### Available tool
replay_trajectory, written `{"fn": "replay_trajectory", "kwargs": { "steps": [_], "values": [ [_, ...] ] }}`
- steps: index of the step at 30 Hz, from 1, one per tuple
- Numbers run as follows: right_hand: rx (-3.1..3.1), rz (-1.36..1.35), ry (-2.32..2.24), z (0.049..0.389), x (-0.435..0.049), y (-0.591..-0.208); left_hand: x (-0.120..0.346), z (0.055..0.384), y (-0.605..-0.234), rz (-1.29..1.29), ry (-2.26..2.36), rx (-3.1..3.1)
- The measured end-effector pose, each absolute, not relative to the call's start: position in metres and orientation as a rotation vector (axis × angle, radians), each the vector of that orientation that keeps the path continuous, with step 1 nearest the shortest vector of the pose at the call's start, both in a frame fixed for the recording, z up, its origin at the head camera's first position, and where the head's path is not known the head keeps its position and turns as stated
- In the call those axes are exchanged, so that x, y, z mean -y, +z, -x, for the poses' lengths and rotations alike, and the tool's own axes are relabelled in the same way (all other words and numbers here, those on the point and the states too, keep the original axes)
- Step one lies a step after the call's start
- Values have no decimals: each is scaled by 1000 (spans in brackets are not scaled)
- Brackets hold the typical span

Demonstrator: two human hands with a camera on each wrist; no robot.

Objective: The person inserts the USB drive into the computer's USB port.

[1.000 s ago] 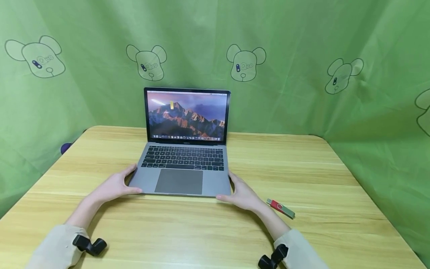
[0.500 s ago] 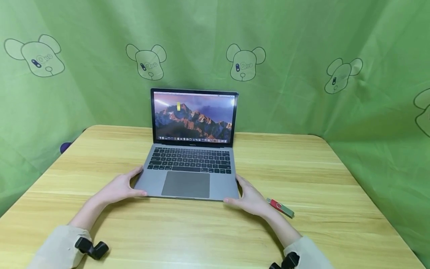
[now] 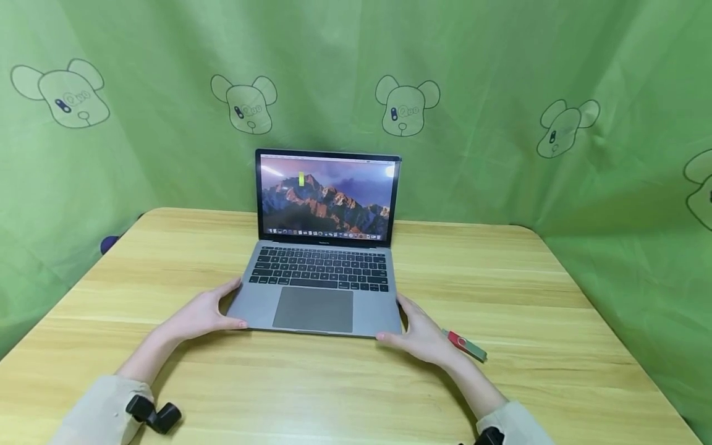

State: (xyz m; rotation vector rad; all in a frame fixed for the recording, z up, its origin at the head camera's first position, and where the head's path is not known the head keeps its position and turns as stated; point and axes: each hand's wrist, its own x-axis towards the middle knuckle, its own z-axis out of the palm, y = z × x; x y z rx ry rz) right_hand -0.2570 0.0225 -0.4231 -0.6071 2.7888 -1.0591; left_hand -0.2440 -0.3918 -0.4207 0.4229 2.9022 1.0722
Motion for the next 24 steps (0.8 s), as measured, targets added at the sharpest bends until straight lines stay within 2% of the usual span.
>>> {"fn": "replay_trajectory", "kwargs": {
  "steps": [24],
  "values": [
    [-2802, 622, -1029, 260, -24, -424, 392, 245, -418, -410, 1037, -2886]
  ]
}}
